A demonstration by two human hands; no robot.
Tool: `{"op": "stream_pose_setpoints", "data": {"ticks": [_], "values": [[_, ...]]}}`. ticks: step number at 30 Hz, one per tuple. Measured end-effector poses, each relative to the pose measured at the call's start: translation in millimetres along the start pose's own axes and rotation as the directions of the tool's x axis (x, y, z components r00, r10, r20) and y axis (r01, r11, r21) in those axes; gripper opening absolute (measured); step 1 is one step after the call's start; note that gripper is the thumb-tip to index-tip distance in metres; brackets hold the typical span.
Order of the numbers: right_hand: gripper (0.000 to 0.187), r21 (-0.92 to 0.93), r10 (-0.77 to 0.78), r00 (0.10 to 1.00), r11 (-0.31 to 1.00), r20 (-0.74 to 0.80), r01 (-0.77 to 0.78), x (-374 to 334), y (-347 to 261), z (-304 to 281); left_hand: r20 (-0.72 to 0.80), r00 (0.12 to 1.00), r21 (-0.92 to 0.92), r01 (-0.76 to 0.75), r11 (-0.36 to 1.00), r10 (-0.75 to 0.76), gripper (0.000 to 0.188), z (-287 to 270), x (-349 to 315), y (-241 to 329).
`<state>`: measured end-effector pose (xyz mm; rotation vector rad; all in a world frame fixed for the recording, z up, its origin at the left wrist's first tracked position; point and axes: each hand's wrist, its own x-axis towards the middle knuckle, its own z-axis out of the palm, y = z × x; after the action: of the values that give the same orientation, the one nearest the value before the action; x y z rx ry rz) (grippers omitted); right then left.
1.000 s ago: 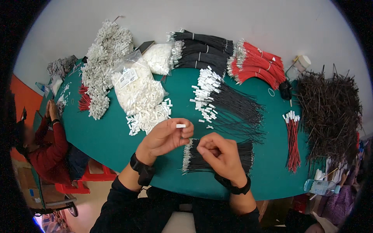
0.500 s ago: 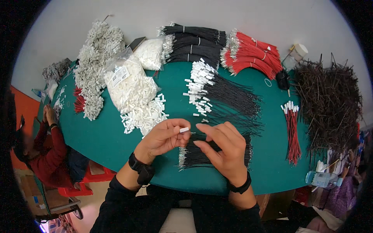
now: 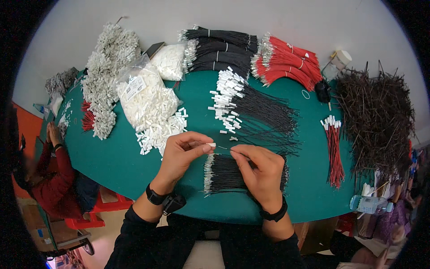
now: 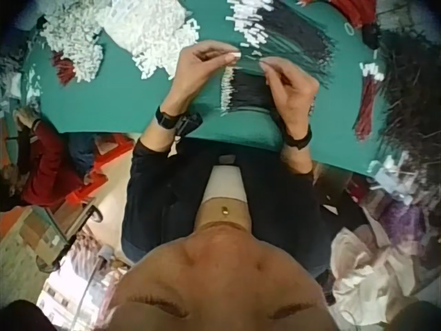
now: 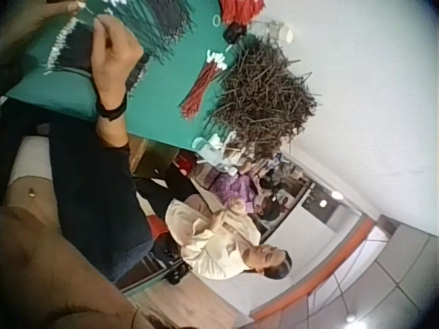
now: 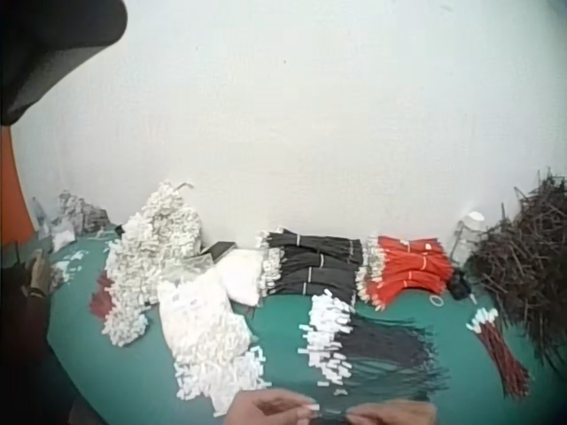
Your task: Attaching white plastic caps to the ends of black electrical wires on a workbench.
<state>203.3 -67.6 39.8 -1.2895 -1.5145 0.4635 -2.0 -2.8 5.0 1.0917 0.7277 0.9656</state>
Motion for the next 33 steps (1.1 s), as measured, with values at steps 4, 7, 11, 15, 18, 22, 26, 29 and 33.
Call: {"op": "stream_pose_setpoints", "data": {"ticks": [4, 7, 11, 15, 18, 22, 26, 29, 33], "values": [[0.01, -0.097, -0.03, 0.999, 0.995, 0.045, 0.034, 6.1, -8.0, -4.8, 0.005, 1.0, 0.002, -0.017, 1.0, 0.017, 0.015, -1.5, 0.1, 0.1], [0.008, -0.102, -0.054, 0.997, 0.993, 0.046, 0.058, 6.8, -6.6, -2.8, 0.001, 1.0, 0.03, -0.006, 1.0, 0.006, 0.015, -1.6, -0.7, 1.6], [0.007, -0.14, -0.132, 0.99, 0.981, 0.042, 0.137, 9.3, -5.4, -1.8, 0.01, 1.0, 0.028, -0.017, 0.999, 0.017, 0.015, -1.2, -0.7, 1.6], [0.007, -0.156, -0.175, 0.983, 0.971, 0.054, 0.181, 9.3, -2.9, -1.1, 0.014, 1.0, 0.019, -0.004, 1.0, 0.003, 0.014, -1.0, -1.5, 2.5], [0.007, -0.157, -0.189, 0.98, 0.968, 0.057, 0.196, 9.8, -2.3, -1.4, 0.011, 1.0, 0.019, -0.006, 1.0, 0.006, 0.014, -0.8, -2.1, 1.4], [0.007, -0.164, -0.181, 0.982, 0.968, 0.063, 0.189, 9.3, -2.2, -1.4, -0.005, 1.0, 0.011, 0.011, 1.0, -0.011, 0.016, -1.3, -2.0, 0.4], [0.007, -0.163, -0.181, 0.98, 0.968, 0.077, 0.192, 9.5, -3.1, -1.6, -0.01, 0.999, 0.007, 0.037, 0.999, -0.037, 0.016, -1.2, -2.2, 1.8], [0.007, -0.162, -0.18, 0.979, 0.968, 0.094, 0.193, 9.5, -2.5, -0.6, -0.013, 0.999, -0.015, 0.045, 0.999, -0.045, 0.016, -1.4, -2.4, 1.6], [0.008, -0.163, -0.182, 0.979, 0.967, 0.097, 0.196, 8.5, -1.7, -0.5, 0.006, 0.999, 0.027, 0.034, 0.999, -0.034, 0.015, -1.4, -2.9, 2.6]]}}
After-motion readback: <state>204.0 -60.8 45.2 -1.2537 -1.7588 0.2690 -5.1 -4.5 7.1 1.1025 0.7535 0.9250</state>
